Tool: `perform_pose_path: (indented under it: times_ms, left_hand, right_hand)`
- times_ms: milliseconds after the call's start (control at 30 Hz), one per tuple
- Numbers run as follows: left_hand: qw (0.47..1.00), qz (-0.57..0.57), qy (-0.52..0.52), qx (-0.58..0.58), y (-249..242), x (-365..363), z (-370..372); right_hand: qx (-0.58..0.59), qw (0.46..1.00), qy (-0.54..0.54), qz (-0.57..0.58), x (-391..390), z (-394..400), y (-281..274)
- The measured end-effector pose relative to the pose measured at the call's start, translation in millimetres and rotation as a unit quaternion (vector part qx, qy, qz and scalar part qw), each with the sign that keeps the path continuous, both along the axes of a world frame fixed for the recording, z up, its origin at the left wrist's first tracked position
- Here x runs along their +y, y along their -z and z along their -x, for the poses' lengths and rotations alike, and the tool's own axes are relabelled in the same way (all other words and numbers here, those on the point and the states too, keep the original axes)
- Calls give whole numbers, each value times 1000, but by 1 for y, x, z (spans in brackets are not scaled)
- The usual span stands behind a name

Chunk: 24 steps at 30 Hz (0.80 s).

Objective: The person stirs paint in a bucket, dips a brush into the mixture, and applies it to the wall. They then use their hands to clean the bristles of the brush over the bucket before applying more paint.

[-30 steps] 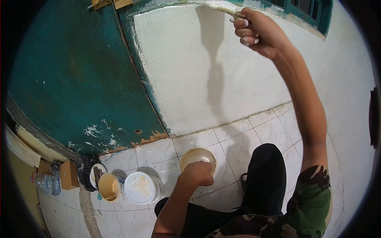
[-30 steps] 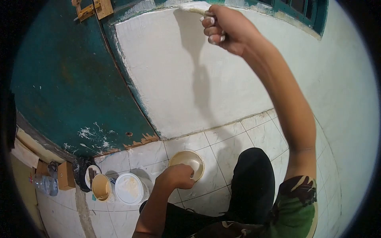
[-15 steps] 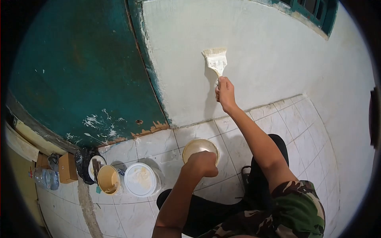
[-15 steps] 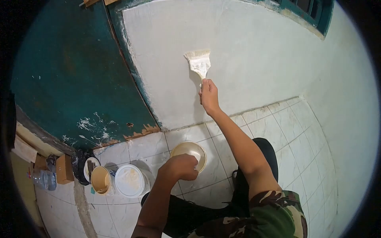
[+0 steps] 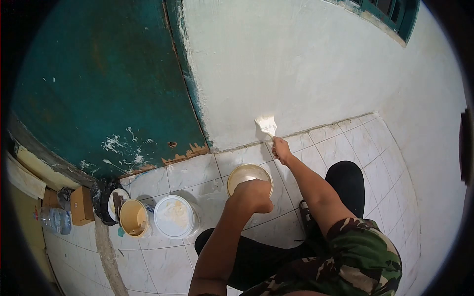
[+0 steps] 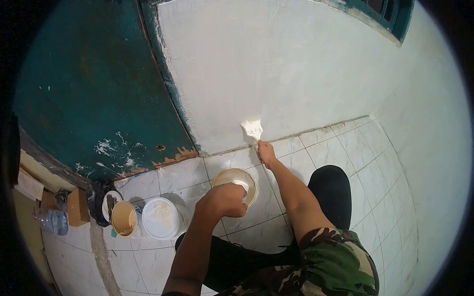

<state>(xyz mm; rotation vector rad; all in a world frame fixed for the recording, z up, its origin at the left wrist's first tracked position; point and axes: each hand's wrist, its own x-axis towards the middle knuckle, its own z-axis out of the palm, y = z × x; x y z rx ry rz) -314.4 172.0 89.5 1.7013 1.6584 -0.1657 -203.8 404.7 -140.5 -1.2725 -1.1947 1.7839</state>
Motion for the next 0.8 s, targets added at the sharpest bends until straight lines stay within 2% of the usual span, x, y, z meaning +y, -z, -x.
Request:
perform_pose_path:
  times_ms: [100,167,267,333,467,567,667,800]
  left_hand:
    - [1000,3,-6,2,-4,-1,-2]
    - [1000,9,-6,7,-4,-1,-4]
    - [1000,-21,-8,10,0,0,-5]
    - [1000,-9,-1,9,-1,1,-4]
    - [1000,8,11,11,3,4,-2]
    - [1000,-3,18,3,5,7,-1]
    - [999,-2,33,-1,4,9,-1]
    - [1000,-14,27,-6,6,6,1]
  right_hand:
    - [-36,998,-12,45,5,-7,21]
    - [-105,990,-2,95,12,-6,35]
    - [-142,988,-21,58,32,4,32]
    - [-122,991,-15,45,56,12,16]
    - [-95,995,6,14,83,20,-39]
    - [-131,990,19,-42,81,15,-102]
    - [-72,995,9,-71,55,2,-182]
    - [-60,993,16,-102,19,-9,-246]
